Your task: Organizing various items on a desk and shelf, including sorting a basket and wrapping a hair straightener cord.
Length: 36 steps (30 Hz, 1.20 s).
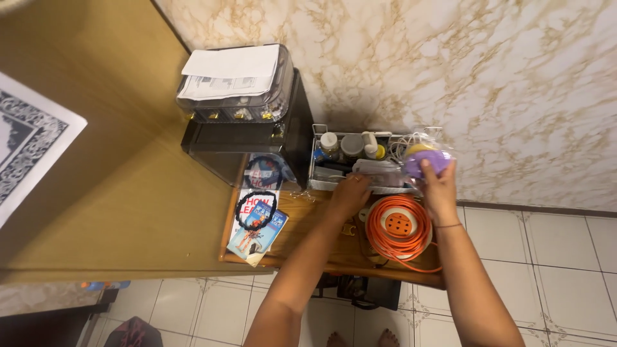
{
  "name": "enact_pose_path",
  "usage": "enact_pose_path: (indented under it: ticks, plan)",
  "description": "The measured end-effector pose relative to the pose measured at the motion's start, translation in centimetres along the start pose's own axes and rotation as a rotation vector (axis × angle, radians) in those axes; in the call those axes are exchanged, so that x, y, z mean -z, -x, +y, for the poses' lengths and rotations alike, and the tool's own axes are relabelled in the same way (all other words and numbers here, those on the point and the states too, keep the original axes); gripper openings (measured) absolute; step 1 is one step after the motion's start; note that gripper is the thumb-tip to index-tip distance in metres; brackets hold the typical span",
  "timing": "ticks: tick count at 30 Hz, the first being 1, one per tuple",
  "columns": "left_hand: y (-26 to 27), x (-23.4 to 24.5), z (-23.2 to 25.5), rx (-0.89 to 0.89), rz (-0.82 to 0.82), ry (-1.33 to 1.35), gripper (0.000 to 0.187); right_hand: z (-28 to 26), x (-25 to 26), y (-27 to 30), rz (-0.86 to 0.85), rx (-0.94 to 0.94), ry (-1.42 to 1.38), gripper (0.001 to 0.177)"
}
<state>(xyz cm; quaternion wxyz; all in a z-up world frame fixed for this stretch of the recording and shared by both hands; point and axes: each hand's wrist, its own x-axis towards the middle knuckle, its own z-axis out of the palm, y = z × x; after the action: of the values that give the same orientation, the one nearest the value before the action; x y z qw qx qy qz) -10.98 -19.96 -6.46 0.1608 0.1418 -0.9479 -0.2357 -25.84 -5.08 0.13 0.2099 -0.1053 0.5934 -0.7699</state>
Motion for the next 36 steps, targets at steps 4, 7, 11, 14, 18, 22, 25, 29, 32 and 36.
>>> enact_pose_path:
  ticks: [4, 7, 11, 14, 18, 22, 25, 29, 32, 36]
  plan:
    - [-0.3, -1.7, -0.2, -0.072, -0.042, -0.011, 0.023, 1.9, 5.6, -3.7, 0.124, 0.065, 0.040, 0.037]
    - [-0.7, -1.5, 0.8, -0.071, -0.057, 0.137, 0.026, 2.9, 9.1, -5.9, 0.182, 0.150, -0.012, 0.039]
    - [-1.4, -1.2, 2.0, -0.145, 0.077, -0.061, 0.019, 2.0, 9.6, -5.1, 0.179, 0.151, 0.049, 0.037]
    - [-1.5, -1.4, 1.6, 0.050, 0.294, -0.034, 0.023, 1.4, 8.3, -3.3, 0.131, 0.093, 0.107, 0.036]
    - [-1.6, 3.3, 4.6, 0.669, 0.086, 0.226, 0.086, 1.3, 5.7, -1.1, 0.054, -0.043, 0.128, 0.041]
    - [-3.1, 1.3, 5.6, 0.585, 0.030, 0.315, 0.074, 1.3, 3.0, 0.6, 0.028, -0.045, 0.146, 0.041]
    - [-2.9, 1.6, 7.3, 0.427, 0.005, 0.276, 0.062, 0.2, 1.0, 2.0, -0.047, 0.034, 0.143, 0.036]
    - [-2.3, -1.3, 4.4, 0.402, -0.022, 0.269, 0.054, 1.4, 1.0, 0.0, -0.118, 0.113, 0.226, 0.038]
    - [-1.4, 0.0, 4.0, 0.346, -0.076, 0.275, 0.051, -1.3, -0.7, -0.2, -0.154, 0.179, 0.387, 0.045]
    - [-0.6, -1.0, 2.1, 0.178, -0.078, 0.234, 0.036, 0.0, -0.4, -5.0, -0.311, 0.354, 0.587, 0.045]
